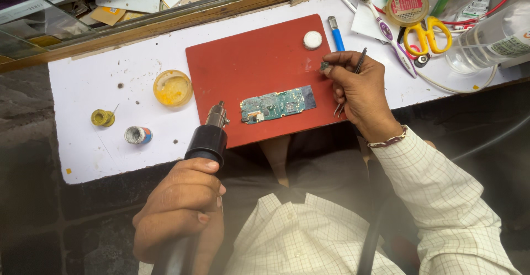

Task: The person holds a hot air gun in one hand and tweezers in the other, heating components on a green circuit board laid on a red mat. They dip the tweezers in flux, reposition small components on the board, and continue directing hot air at different spots on the board.

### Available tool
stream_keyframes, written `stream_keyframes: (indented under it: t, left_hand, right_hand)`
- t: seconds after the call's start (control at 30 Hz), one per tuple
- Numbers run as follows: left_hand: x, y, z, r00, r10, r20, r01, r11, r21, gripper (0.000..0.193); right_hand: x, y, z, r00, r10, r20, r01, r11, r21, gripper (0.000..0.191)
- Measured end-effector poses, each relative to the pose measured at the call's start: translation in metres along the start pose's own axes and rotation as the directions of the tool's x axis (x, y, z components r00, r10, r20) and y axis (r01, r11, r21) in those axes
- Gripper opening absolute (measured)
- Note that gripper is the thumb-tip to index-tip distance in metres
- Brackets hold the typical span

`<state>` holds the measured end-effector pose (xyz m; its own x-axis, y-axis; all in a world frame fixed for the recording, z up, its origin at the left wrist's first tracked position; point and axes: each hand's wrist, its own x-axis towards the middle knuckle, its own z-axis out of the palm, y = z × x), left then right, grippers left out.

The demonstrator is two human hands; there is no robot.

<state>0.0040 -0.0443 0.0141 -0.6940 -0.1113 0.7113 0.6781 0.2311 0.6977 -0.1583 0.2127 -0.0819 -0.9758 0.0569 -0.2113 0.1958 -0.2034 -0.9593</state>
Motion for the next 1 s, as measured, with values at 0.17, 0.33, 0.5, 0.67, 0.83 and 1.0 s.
stream_keyframes:
  t: [0.17,0.33,0.5,0.67,0.83,1.0]
  left_hand:
    - [0.0006,0.0001,-0.0013,1.000,0.018,0.025,-0.018,1.000,-0.002,0.030]
    - [0.0006,0.0005,-0.0014,1.000,0.014,0.017,-0.014,1.000,-0.004,0.030]
    - [0.0000,0.0014,-0.0026,0.999,0.004,0.045,-0.003,1.000,-0.008,0.030]
    - [-0.0008,0.0012,-0.0023,1.000,0.008,0.023,-0.008,1.000,-0.007,0.031]
    - [-0.0003,0.0007,-0.0026,0.999,0.021,0.031,-0.021,1.000,-0.004,0.030]
    - [0.0008,0.0006,-0.0039,0.999,0.022,0.046,-0.022,1.000,-0.004,0.031]
  right_hand:
    - [0.0000,0.0013,0.0001,1.000,-0.019,-0.005,0.019,0.999,-0.028,0.019]
    - [0.0008,0.0018,0.0012,1.000,-0.030,-0.009,0.030,0.999,-0.043,0.019]
    - [-0.0012,-0.0002,0.0018,0.999,-0.044,-0.006,0.044,0.997,-0.060,0.019]
    - [-0.0037,-0.0005,0.0042,0.996,-0.086,-0.004,0.085,0.991,-0.099,0.019]
    - [-0.0052,-0.0011,0.0052,0.994,-0.111,0.006,0.111,0.987,-0.113,0.018]
    - [-0.0073,-0.0018,0.0071,0.993,-0.116,0.008,0.116,0.985,-0.128,0.017]
